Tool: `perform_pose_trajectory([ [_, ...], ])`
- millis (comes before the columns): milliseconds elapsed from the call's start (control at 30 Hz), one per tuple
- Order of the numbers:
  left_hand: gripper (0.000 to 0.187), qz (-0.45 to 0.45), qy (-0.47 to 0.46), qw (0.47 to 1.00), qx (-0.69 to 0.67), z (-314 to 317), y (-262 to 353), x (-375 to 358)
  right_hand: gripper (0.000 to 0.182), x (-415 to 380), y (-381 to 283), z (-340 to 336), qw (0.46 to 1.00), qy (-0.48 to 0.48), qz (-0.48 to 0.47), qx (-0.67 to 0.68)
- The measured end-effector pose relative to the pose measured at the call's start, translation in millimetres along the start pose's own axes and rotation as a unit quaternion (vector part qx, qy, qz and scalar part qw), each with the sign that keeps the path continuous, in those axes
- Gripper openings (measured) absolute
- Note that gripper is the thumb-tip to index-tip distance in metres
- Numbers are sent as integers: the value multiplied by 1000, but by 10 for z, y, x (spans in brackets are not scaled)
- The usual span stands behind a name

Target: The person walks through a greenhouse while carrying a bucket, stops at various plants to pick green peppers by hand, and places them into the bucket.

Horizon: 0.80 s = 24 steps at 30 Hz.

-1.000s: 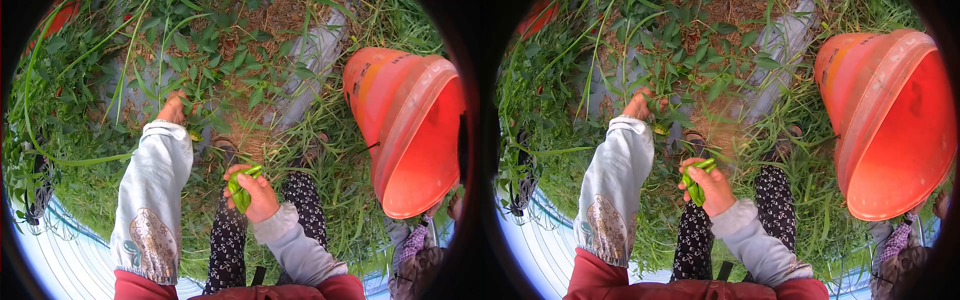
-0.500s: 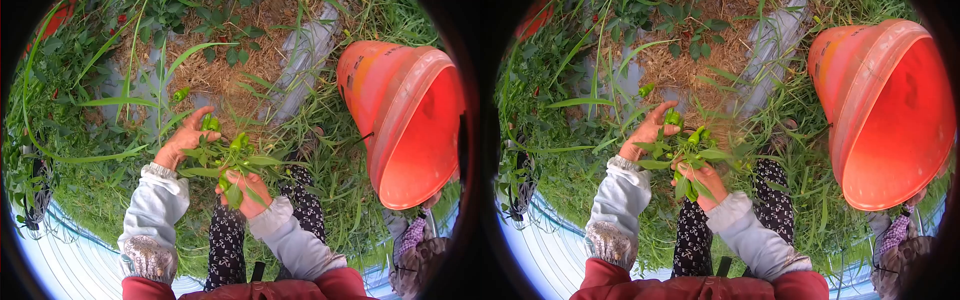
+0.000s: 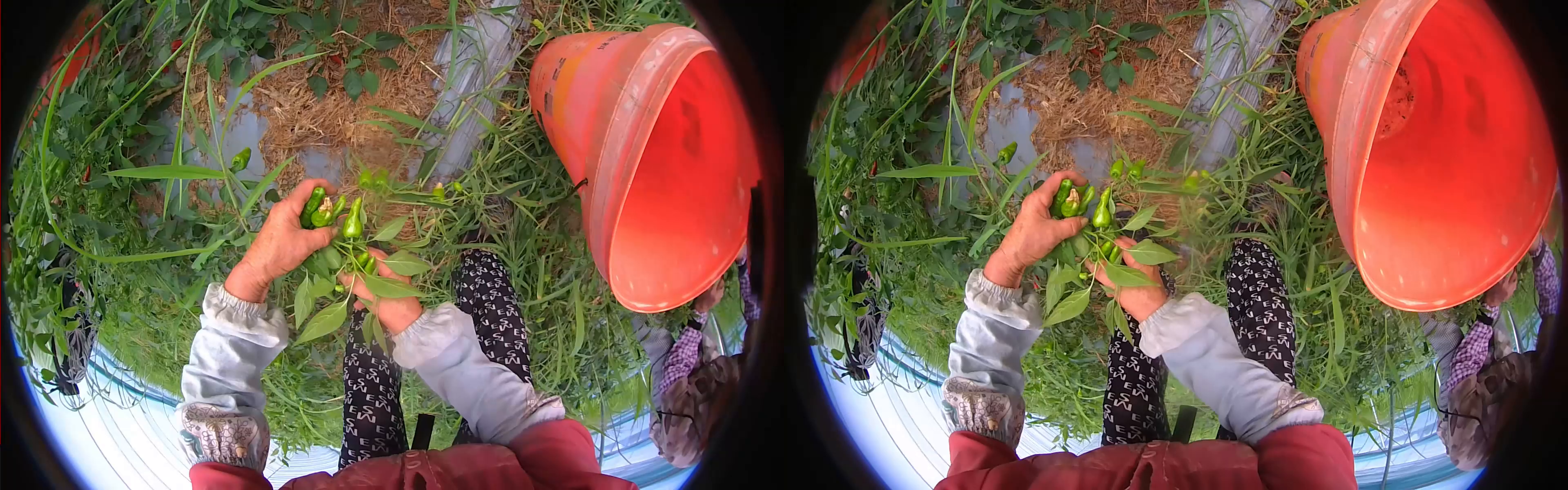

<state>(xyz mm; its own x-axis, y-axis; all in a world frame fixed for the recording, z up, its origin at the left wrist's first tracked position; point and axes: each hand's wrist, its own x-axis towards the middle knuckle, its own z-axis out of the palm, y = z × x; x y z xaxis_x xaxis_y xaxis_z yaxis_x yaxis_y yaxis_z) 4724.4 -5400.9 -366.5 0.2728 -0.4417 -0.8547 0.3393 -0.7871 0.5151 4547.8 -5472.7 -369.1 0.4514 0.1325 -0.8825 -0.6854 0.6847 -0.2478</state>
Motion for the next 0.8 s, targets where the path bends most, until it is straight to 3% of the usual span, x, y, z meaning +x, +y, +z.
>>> perform_pose_trajectory([
  [33,47,0,-2,1000,3,28,-14,-42,48,41,53,4,989,33,-91,-111],
  [100,45,40,33,998,21,101,-74,-128,50,50,18,-39,980,4,-50,194],
  [133,45,36,41,998,-21,144,-63,-167,52,101,-24,-42,978,-13,37,204],
  [167,45,35,39,998,-19,177,-44,-200,52,76,-17,-33,978,-12,37,207],
  [233,44,77,107,991,27,235,5,-263,49,-17,30,-9,931,-100,-51,347],
  [267,43,96,127,983,95,254,51,-301,42,-59,83,40,921,-88,-54,375],
  [367,41,109,172,972,115,314,7,-410,39,-46,79,18,923,-159,-94,339],
  [433,39,111,180,970,116,356,6,-469,40,-19,73,-27,938,-170,-63,294],
  [500,37,79,202,976,-32,381,21,-528,45,-23,37,-18,968,-176,-43,174],
  [533,36,113,204,971,56,373,22,-548,49,-47,53,-7,945,-170,-14,280],
  [633,37,113,241,960,89,409,22,-630,55,-6,114,72,949,-151,-90,260],
  [700,38,120,259,955,76,438,43,-652,58,-17,82,60,931,-208,-54,294],
  [767,39,261,301,897,191,444,262,-686,53,-55,128,200,896,-121,-164,393],
  [800,38,281,304,895,163,490,389,-667,47,-37,166,80,908,-169,-83,375],
])
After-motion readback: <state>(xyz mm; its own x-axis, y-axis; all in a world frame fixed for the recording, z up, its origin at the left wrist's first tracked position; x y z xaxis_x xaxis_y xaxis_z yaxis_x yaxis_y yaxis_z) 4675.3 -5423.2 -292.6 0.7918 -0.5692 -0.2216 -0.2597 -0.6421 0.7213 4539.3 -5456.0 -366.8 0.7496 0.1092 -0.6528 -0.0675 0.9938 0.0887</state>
